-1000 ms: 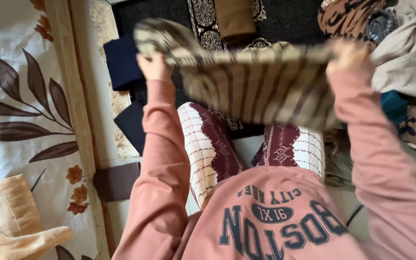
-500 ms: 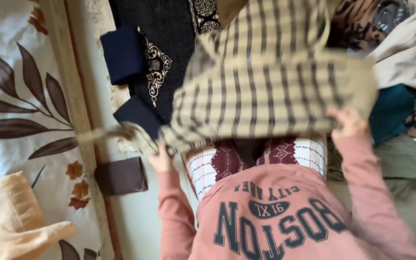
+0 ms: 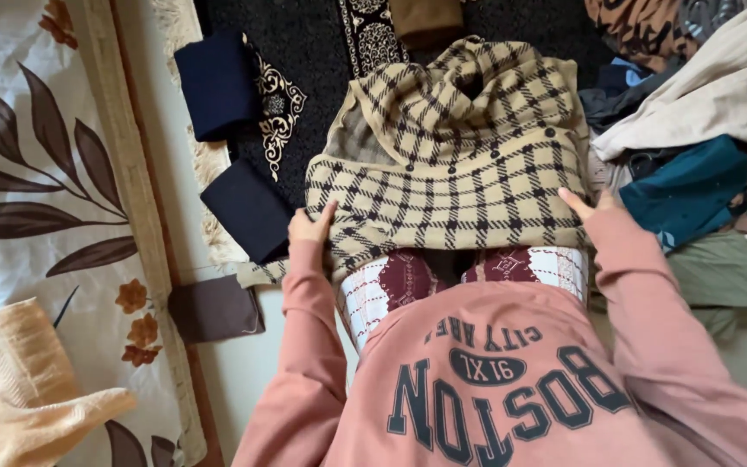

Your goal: The person sits on a rug and folds a plaid shirt by hand, smoothing and aligning the fabric into a compact rectangle. They then fold a brown cloth item and place it on top of the folded shirt.

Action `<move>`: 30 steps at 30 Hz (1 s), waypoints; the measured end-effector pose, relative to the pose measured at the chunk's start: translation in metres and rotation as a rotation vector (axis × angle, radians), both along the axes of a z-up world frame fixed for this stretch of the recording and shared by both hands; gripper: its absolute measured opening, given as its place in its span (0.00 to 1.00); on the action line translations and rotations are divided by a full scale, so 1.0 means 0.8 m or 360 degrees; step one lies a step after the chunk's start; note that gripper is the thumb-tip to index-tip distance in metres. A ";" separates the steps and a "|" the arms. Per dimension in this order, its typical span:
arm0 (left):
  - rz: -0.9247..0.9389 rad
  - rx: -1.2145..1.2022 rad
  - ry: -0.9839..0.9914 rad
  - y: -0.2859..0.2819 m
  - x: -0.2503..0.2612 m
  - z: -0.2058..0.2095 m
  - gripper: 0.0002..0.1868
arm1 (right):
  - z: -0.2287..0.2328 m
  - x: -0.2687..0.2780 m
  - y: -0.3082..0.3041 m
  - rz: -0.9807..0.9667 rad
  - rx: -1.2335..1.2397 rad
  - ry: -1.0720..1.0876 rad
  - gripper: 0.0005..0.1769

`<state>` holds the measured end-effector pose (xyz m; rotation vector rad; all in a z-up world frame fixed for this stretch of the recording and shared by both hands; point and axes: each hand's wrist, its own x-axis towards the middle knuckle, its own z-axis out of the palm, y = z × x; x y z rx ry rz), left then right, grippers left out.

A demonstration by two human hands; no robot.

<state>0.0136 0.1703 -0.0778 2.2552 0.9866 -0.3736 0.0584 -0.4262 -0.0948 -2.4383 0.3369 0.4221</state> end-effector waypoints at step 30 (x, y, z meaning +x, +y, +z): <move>0.0192 -0.1171 -0.0865 -0.147 0.418 -0.262 0.24 | -0.126 0.414 0.247 0.0142 0.1104 -0.0168 0.13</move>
